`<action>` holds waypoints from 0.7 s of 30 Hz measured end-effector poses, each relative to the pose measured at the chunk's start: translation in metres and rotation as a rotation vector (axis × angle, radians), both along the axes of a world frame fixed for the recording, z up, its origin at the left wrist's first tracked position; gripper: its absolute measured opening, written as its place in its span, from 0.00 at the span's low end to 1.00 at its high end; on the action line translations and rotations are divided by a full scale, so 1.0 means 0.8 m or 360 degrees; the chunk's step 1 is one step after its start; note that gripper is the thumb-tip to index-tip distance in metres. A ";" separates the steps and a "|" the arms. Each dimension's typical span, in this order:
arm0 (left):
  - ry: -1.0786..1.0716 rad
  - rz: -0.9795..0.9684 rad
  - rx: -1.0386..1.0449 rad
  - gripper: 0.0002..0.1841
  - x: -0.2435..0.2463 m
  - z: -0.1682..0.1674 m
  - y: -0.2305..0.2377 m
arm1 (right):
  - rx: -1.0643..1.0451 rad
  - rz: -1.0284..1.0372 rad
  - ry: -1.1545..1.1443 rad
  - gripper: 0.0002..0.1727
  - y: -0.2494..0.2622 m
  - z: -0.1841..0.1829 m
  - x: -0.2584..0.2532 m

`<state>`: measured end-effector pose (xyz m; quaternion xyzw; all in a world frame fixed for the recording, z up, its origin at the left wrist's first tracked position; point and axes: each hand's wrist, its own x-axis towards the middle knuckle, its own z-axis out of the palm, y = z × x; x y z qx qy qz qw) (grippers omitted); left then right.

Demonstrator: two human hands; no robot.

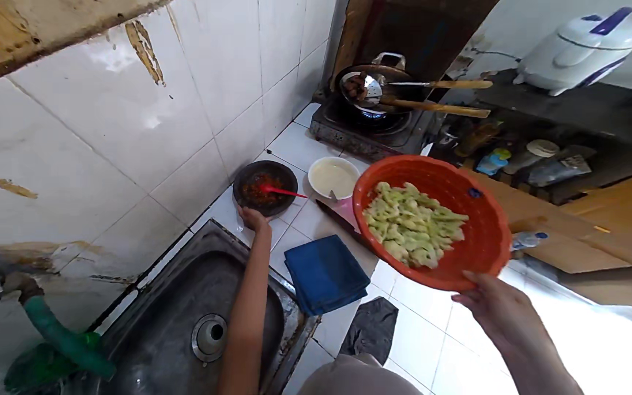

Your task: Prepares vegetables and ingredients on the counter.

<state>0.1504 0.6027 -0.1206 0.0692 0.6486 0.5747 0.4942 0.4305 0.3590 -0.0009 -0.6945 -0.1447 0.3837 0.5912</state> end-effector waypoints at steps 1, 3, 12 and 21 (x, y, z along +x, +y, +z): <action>0.0010 -0.0016 0.0001 0.28 0.002 -0.002 0.011 | -0.0017 -0.0029 -0.0002 0.13 -0.012 -0.002 0.005; 0.0037 -0.0058 0.0007 0.28 0.006 -0.007 0.030 | -0.0046 -0.0079 0.0005 0.13 -0.030 -0.004 0.013; -0.0031 -0.0130 -0.0018 0.33 0.026 -0.012 0.087 | -0.0017 -0.0114 0.0074 0.15 -0.061 -0.002 0.002; -0.0119 -0.0440 0.0126 0.37 0.006 -0.023 0.111 | -0.0005 0.0025 0.0142 0.16 -0.050 -0.008 -0.046</action>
